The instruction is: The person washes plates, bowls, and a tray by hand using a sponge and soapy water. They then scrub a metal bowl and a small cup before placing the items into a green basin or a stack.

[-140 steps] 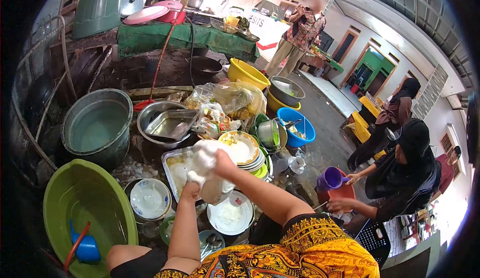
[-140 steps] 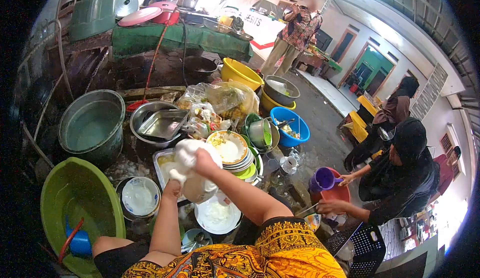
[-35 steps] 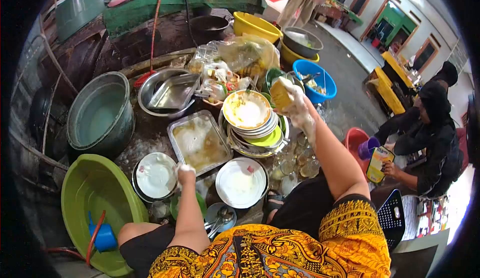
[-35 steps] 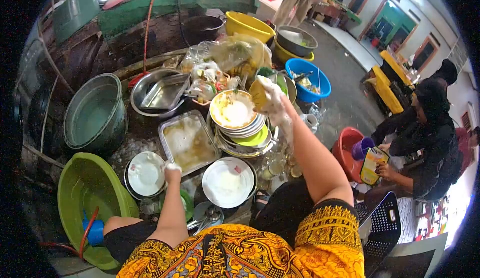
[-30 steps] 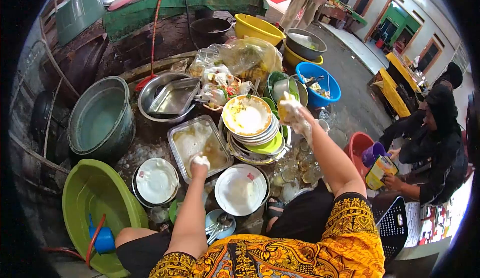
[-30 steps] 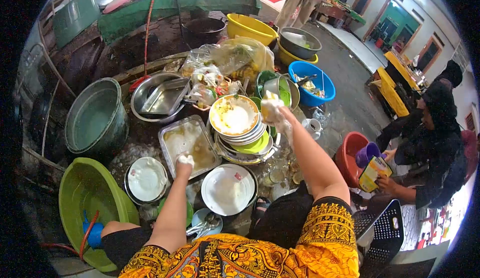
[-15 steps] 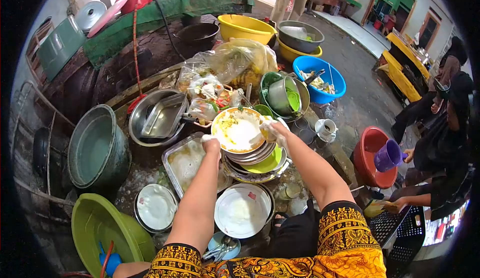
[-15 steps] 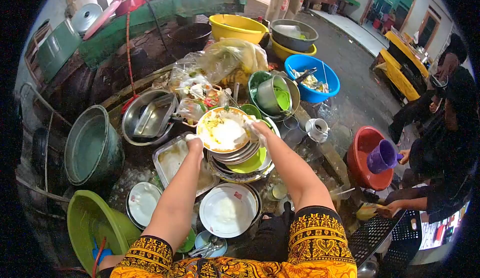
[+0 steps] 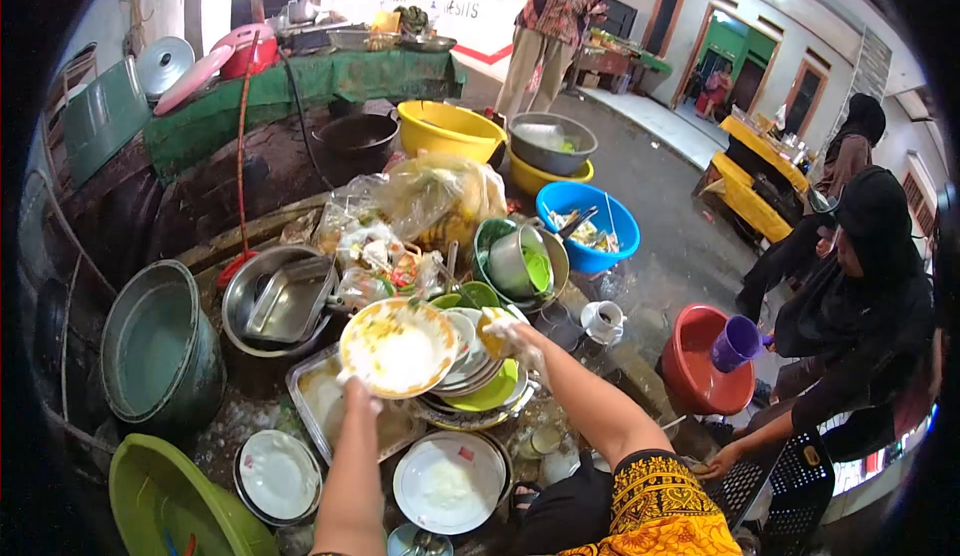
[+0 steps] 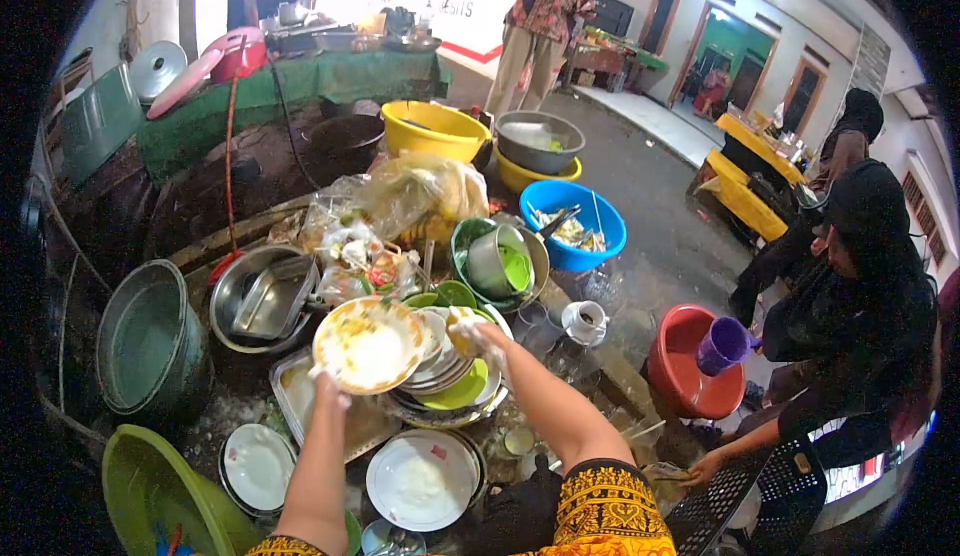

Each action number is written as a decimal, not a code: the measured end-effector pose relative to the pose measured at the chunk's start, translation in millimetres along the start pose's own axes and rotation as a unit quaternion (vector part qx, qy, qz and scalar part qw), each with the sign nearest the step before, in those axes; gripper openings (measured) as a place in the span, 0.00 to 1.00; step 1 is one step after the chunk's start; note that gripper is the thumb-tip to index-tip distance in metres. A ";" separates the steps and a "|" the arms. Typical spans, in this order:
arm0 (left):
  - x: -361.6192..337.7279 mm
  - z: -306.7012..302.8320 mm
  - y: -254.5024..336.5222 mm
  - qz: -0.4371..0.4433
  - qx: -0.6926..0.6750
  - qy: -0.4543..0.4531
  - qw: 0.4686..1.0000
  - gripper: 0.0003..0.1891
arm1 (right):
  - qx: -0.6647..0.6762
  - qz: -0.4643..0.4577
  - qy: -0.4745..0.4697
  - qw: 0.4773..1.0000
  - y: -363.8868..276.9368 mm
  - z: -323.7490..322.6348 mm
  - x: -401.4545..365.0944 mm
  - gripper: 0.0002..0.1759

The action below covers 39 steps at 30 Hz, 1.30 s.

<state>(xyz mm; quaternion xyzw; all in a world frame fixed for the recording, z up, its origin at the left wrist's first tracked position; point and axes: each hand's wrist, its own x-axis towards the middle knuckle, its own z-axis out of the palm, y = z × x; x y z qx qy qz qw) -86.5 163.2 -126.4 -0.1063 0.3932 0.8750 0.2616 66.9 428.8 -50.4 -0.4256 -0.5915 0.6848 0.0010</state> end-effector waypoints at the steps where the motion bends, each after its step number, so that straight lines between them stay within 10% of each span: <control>1: -33.4 7.3 34.0 -0.017 -0.014 0.016 1.000 0.19 | 0.052 -0.031 -0.030 0.998 1.3 -6.4 -5.0 0.33; 6: 8.2 -127.6 85.1 0.138 0.212 0.067 0.965 0.14 | 0.007 0.006 0.008 1.000 -20.1 -10.1 -58.0 0.27; 10: 4.1 -176.4 92.2 0.122 0.243 0.116 0.955 0.14 | -0.002 -0.229 0.044 0.973 35.4 -29.2 7.6 0.32; 14: 63.4 -182.8 52.2 0.040 0.323 0.177 0.929 0.14 | 0.010 -0.022 -0.094 0.995 24.0 -26.9 2.3 0.19; 20: 48.6 -247.6 -3.6 -0.057 0.449 0.281 0.847 0.16 | -0.042 -0.050 -0.067 0.996 -7.3 9.9 -61.3 0.25; 23: 20.2 -203.0 0.1 -0.148 0.301 0.356 0.872 0.17 | -0.070 -0.072 -0.081 0.992 9.9 -13.8 -25.1 0.30; 26: 79.5 -304.0 -80.7 -0.167 0.149 0.315 0.922 0.21 | -0.041 -0.053 -0.080 0.995 0.6 -3.6 -43.8 0.31; 30: 36.4 -262.4 -86.5 -0.113 -0.065 0.216 0.968 0.18 | -0.025 -0.079 -0.087 0.993 -0.8 1.3 -51.5 0.31; 33: -24.0 -161.6 -12.6 -0.259 0.017 0.374 0.890 0.18 | -0.059 -0.037 -0.084 0.994 -1.0 -3.0 -48.1 0.27; 36: 48.9 -276.1 -80.1 -0.135 0.013 0.099 0.986 0.20 | -0.246 -0.075 -0.067 0.964 3.0 -11.8 -36.8 0.15; 38: 30.5 -224.0 -30.3 -0.181 -0.043 0.060 0.981 0.21 | -0.151 -0.116 -0.049 0.980 23.2 -21.8 -20.3 0.19; 39: 47.4 -248.9 -46.9 -0.152 0.017 0.188 0.970 0.22 | -0.103 -0.109 -0.046 0.988 14.2 -13.5 -40.1 0.20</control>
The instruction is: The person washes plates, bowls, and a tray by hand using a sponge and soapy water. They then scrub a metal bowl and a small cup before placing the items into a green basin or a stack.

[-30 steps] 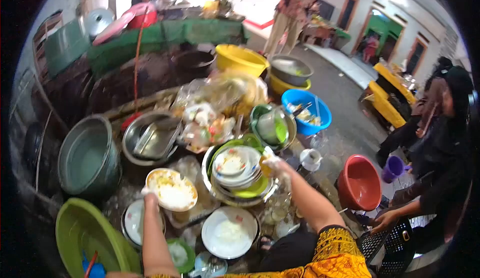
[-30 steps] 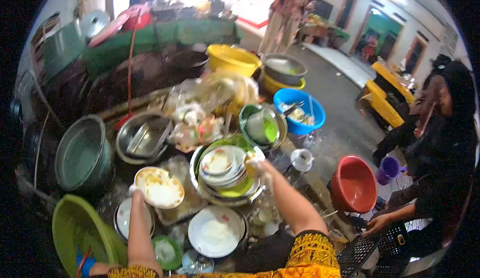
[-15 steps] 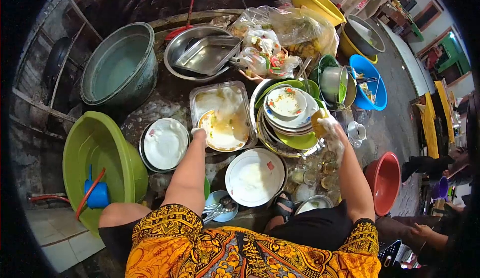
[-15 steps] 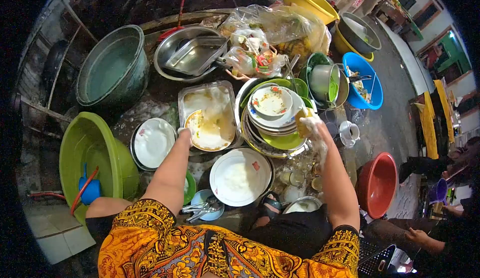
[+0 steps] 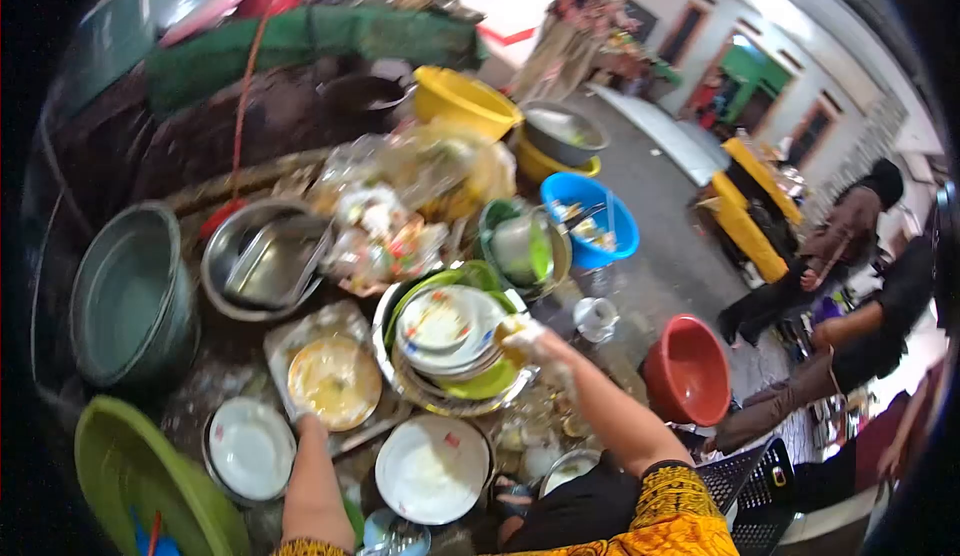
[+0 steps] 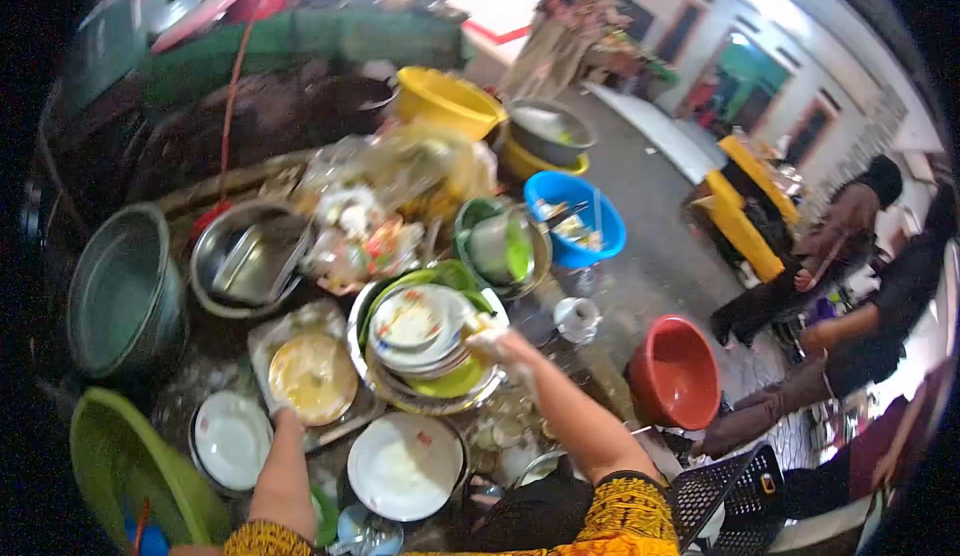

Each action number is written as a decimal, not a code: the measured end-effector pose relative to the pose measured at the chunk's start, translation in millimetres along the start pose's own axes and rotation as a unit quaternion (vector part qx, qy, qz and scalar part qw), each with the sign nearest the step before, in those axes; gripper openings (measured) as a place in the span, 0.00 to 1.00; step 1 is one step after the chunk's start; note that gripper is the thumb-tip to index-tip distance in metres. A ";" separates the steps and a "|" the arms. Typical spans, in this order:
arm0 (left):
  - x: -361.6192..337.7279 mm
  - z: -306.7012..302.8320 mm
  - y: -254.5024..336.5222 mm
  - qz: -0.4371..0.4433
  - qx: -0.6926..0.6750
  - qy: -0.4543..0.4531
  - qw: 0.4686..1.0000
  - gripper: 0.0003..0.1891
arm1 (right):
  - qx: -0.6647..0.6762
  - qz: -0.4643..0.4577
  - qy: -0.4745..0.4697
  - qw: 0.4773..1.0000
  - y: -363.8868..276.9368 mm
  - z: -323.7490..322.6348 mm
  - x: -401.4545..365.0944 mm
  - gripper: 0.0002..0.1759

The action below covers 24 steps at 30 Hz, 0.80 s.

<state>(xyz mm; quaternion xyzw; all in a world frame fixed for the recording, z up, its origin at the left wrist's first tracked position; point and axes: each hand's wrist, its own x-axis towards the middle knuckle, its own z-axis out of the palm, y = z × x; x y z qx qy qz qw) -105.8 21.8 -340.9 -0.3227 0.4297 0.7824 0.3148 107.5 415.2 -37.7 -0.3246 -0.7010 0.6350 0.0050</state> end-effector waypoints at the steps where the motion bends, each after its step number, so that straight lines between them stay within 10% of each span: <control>1: 24.2 -13.0 -18.1 0.079 -0.080 -0.087 0.990 0.20 | 0.048 0.009 -0.001 0.999 -17.0 9.1 -19.6 0.22; 4: -30.6 29.3 -35.8 0.007 -0.193 0.021 0.981 0.18 | 0.084 0.025 -0.020 0.996 -21.4 9.9 -26.4 0.25; 6: -45.0 42.4 -40.1 0.031 0.112 0.117 0.986 0.16 | 0.090 0.042 -0.015 0.995 -40.5 18.9 -39.6 0.25; 11: 8.7 14.6 -17.1 -0.004 0.135 0.253 0.958 0.12 | 0.058 0.067 -0.025 0.996 -37.6 10.7 -43.5 0.26; 13: 24.6 -2.3 -17.5 0.198 0.301 0.305 0.881 0.14 | 0.081 0.051 -0.040 0.995 -25.5 2.2 -40.2 0.26; 15: -63.8 48.1 -3.4 0.147 0.401 0.336 0.840 0.20 | 0.063 0.037 -0.029 0.997 -10.4 -5.4 -28.8 0.26; 17: -103.0 71.1 -8.8 0.441 0.648 0.298 0.545 0.25 | 0.030 0.037 -0.009 0.999 2.1 -14.2 -19.9 0.26; 20: -93.2 81.3 5.1 0.271 0.776 0.173 0.542 0.29 | 0.039 0.024 -0.010 0.999 12.5 -19.1 -19.4 0.27; 24: -21.9 73.4 6.9 0.338 0.778 0.213 0.486 0.28 | 0.055 0.045 -0.012 0.997 -17.5 -8.6 -48.6 0.26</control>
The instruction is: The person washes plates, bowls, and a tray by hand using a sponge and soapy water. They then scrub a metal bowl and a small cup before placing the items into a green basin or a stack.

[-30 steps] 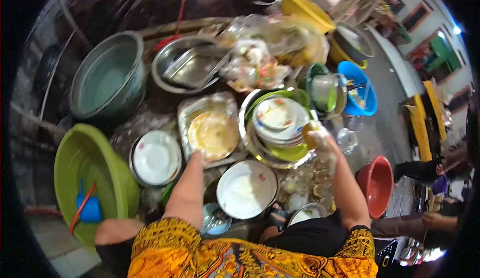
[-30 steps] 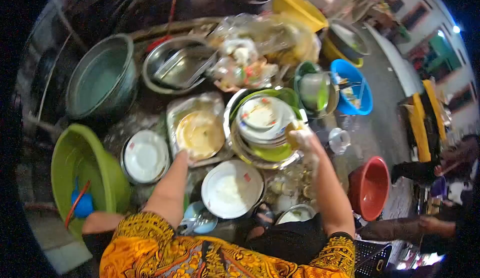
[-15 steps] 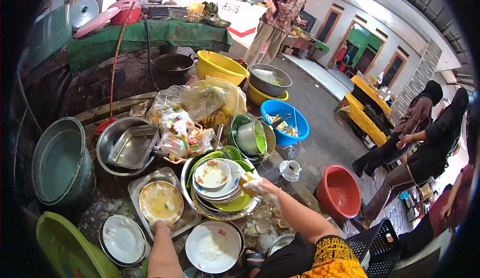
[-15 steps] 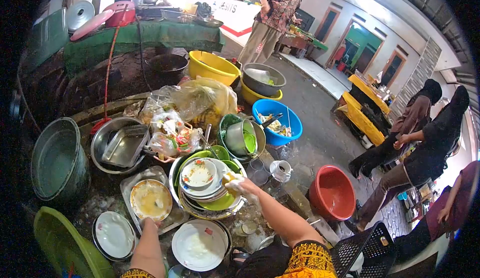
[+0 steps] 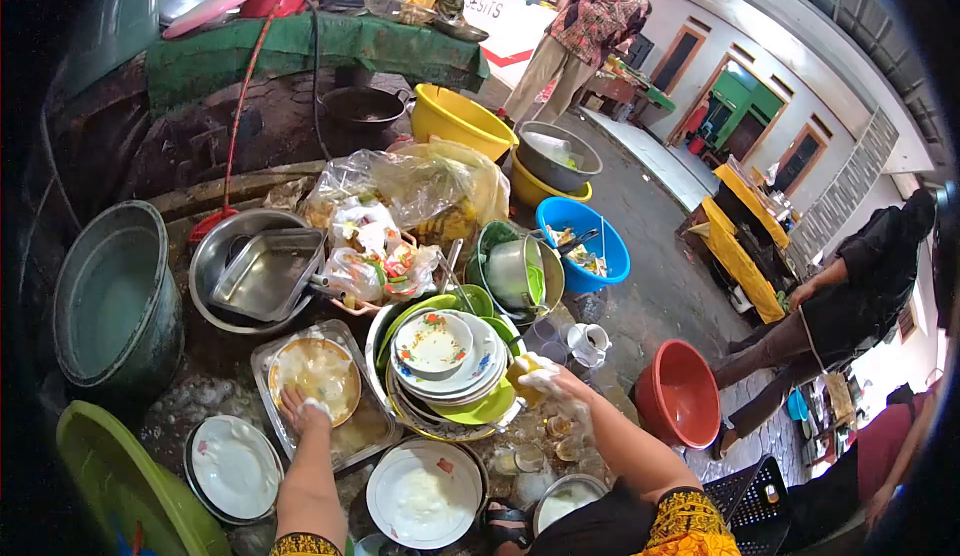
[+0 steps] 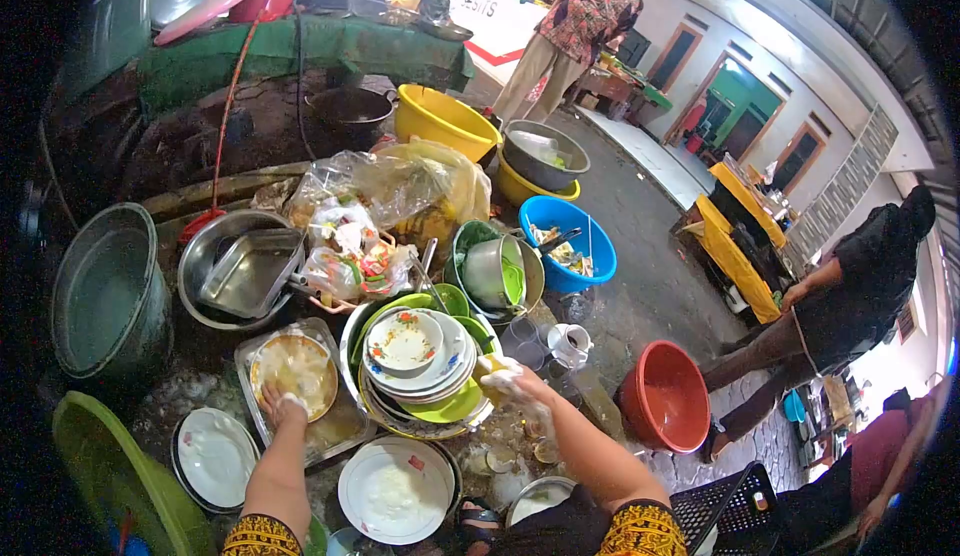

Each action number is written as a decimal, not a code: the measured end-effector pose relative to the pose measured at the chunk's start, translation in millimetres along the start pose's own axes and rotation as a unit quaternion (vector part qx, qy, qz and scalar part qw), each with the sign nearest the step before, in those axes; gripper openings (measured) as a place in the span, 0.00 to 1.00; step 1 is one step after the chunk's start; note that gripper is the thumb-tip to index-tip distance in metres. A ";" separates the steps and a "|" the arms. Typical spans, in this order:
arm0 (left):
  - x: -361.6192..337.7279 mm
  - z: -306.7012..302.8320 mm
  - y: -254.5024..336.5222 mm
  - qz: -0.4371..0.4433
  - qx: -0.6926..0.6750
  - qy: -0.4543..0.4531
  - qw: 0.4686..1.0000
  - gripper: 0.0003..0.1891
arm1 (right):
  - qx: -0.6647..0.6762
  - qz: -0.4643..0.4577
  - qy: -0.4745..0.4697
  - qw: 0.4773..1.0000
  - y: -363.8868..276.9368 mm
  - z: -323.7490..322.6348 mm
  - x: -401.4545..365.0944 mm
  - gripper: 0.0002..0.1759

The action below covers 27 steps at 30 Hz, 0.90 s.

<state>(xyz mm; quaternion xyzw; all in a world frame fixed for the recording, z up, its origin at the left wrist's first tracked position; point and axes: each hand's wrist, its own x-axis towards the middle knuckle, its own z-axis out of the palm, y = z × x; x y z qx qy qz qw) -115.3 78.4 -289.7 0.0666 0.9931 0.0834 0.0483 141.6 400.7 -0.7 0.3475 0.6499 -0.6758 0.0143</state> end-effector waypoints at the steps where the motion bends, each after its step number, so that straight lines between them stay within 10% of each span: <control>1: 10.2 18.0 2.1 -0.002 0.000 -0.005 1.000 0.28 | 0.004 0.012 0.008 1.000 -1.6 2.0 -2.7 0.25; 6: 18.5 9.8 16.7 0.238 -0.014 -0.159 0.958 0.32 | -0.295 -0.003 0.038 0.955 14.1 -24.2 13.3 0.39; 8: 10.2 -22.8 22.5 0.130 -0.097 -0.081 0.983 0.28 | -0.272 0.047 0.031 0.961 43.7 -46.4 33.4 0.35; 9: 30.3 7.4 16.9 -0.036 -0.520 -0.194 0.831 0.24 | -0.194 0.042 -0.002 0.980 35.2 -35.0 24.3 0.29; 10: 24.0 -48.3 23.7 0.042 -0.221 -0.109 0.968 0.21 | -0.100 0.064 0.002 0.993 11.8 -4.9 6.8 0.25; 11: 29.2 -39.7 30.1 0.039 -0.153 -0.250 0.955 0.21 | -0.059 0.062 0.001 0.996 10.7 1.9 3.4 0.26; 14: 34.2 -25.9 29.9 0.162 -0.040 -0.199 0.966 0.26 | -0.042 0.073 -0.003 0.996 11.6 9.6 1.6 0.27; 17: 35.0 -17.2 27.4 0.048 -0.159 -0.099 0.981 0.27 | -0.060 0.072 0.001 0.996 9.8 8.8 1.7 0.28; 23: 25.0 -33.5 27.9 0.185 -0.044 -0.243 0.951 0.27 | -0.083 0.049 0.040 0.994 19.0 10.8 7.0 0.28; 25: 15.7 -46.3 21.9 0.022 -0.197 -0.186 0.962 0.27 | -0.082 0.036 0.040 0.995 21.4 7.1 7.8 0.27; 27: 12.1 -34.3 16.9 0.103 -0.031 -0.202 0.973 0.27 | -0.069 0.041 0.019 0.997 18.4 10.1 4.2 0.27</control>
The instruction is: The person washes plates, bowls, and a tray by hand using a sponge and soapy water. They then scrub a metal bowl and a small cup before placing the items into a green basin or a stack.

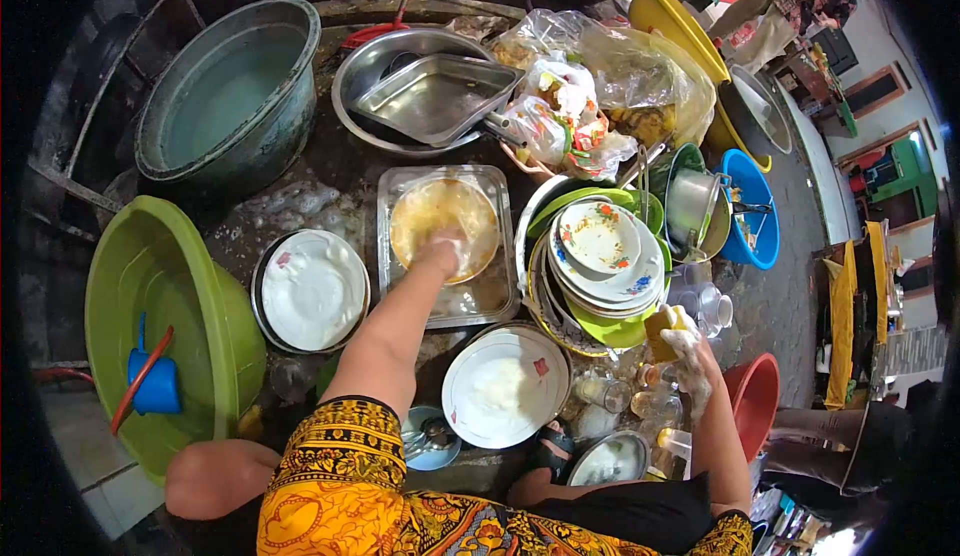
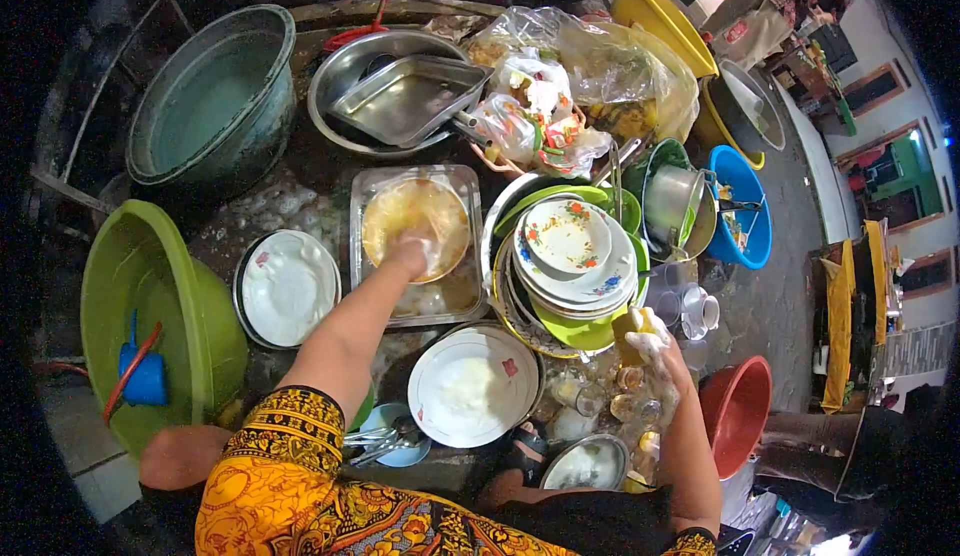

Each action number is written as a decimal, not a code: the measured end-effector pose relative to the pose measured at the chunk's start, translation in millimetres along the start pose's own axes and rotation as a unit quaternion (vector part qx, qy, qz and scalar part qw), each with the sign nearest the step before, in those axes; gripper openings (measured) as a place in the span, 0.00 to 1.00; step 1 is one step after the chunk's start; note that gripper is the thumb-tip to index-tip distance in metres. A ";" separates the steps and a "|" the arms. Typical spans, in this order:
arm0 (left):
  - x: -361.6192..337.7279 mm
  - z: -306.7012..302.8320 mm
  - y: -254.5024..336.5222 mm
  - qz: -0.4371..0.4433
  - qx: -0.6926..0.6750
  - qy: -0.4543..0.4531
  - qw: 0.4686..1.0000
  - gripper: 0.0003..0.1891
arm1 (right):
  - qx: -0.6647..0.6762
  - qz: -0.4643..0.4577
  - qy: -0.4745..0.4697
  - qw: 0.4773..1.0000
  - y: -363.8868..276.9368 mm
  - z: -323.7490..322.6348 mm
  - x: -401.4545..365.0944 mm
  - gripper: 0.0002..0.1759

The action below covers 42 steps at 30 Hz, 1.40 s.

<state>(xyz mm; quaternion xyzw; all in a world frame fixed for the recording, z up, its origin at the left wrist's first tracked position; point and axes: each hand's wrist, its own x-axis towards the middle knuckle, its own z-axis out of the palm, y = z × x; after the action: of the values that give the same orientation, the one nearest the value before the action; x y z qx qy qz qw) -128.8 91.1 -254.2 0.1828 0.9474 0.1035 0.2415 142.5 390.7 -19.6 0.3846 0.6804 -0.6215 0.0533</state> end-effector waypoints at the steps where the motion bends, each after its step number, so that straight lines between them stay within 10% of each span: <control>1: -3.4 -0.3 4.9 0.040 -0.027 -0.054 0.997 0.25 | -0.006 0.003 -0.004 1.000 -5.9 2.8 -3.4 0.27; 3: -11.7 3.2 4.0 0.080 -0.052 -0.107 0.990 0.24 | 0.005 0.012 -0.008 1.000 -2.1 -4.3 1.1 0.31; 6: -37.2 20.4 -16.5 0.031 -0.250 0.122 0.960 0.19 | 0.019 0.006 -0.013 1.000 -16.4 7.3 -5.0 0.35; 8: -67.8 23.0 -17.7 -0.005 -0.229 0.428 0.875 0.18 | -0.010 0.081 -0.014 0.997 -33.2 12.0 -10.7 0.34; 11: -86.2 24.2 -23.0 -0.172 -0.397 0.289 0.854 0.22 | -0.150 -0.019 -0.047 0.987 -30.0 5.9 -3.9 0.27; 13: -69.3 49.9 -24.1 -0.209 -0.380 0.438 0.787 0.19 | -0.074 -0.002 0.000 0.997 -17.0 5.0 -6.3 0.33; 15: -58.5 24.7 -9.9 -0.322 -0.397 0.404 0.759 0.22 | 0.037 -0.014 -0.021 0.999 -14.4 8.7 -12.0 0.36; 18: -68.7 4.9 13.4 -0.129 -0.113 0.356 0.918 0.27 | 0.051 -0.020 -0.035 0.998 -23.5 13.9 -18.6 0.30; 21: -50.3 20.2 13.0 -0.116 -0.082 0.213 0.967 0.28 | 0.042 -0.031 -0.047 0.998 -32.0 17.2 -27.6 0.31; 26: 3.8 10.1 30.9 -0.172 -0.142 0.076 0.972 0.31 | 0.036 0.009 -0.062 0.997 -17.2 9.7 -19.5 0.31; 34: 15.1 0.4 48.0 0.098 -0.170 0.040 0.980 0.33 | 0.025 0.002 -0.033 0.999 -9.8 1.0 -15.0 0.31; 42: -23.6 0.9 2.1 0.058 0.080 0.029 0.995 0.27 | 0.018 0.025 -0.041 0.999 -5.1 7.4 -15.6 0.26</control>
<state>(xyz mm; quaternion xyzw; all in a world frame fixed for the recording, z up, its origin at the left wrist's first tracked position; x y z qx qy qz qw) -108.5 83.8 -244.4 0.2532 0.9470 0.0469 0.1919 147.4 377.4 -8.5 0.3768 0.6564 -0.6473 0.0900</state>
